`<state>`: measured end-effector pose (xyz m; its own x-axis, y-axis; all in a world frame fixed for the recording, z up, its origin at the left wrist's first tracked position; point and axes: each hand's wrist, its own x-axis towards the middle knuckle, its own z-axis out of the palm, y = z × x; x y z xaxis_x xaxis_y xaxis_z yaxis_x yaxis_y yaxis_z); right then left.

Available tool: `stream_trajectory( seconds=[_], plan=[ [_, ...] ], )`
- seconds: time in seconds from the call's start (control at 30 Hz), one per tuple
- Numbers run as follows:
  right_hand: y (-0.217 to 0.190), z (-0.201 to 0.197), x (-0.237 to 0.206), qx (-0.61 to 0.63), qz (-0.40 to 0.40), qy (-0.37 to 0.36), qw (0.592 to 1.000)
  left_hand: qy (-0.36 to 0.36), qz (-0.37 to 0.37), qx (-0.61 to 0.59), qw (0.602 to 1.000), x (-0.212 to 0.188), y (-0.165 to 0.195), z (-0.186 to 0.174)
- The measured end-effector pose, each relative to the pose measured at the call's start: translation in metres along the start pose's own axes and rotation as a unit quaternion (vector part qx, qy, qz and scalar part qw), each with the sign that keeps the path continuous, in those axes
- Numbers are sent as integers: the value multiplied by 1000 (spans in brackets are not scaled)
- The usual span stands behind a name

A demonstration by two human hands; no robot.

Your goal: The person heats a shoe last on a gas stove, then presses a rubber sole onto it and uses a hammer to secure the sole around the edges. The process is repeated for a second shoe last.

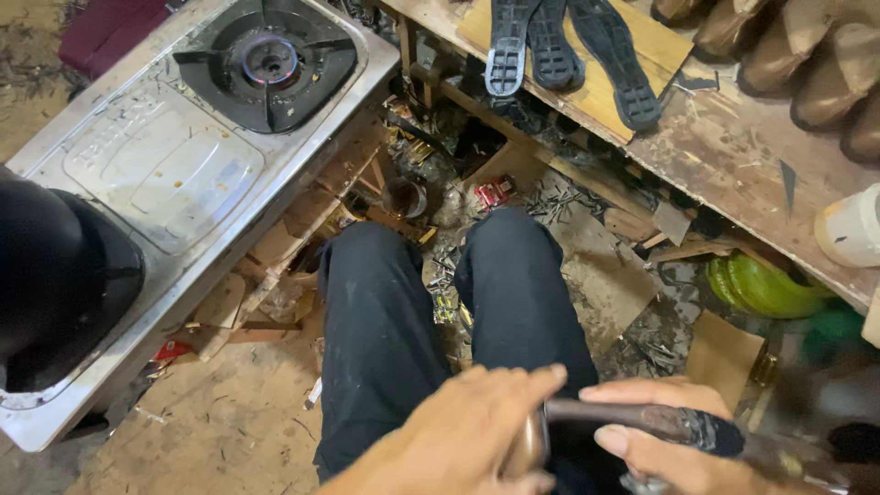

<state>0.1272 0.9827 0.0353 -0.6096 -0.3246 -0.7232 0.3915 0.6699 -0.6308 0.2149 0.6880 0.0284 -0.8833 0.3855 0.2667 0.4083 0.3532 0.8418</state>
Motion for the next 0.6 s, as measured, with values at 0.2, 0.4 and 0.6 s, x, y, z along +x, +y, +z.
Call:
stream_trajectory(
  seconds=[0.2,0.4,0.6],
  plan=[
    [-22,31,-5,-42,-477,96,873,8,-77,-53,996,1,-11,-21],
    [-24,19,11,-181,-591,43,785,16,-69,-52,996,10,-16,-22],
    [-25,28,14,-324,-626,65,706,19,-75,-1,997,12,-19,-14]
  ],
)
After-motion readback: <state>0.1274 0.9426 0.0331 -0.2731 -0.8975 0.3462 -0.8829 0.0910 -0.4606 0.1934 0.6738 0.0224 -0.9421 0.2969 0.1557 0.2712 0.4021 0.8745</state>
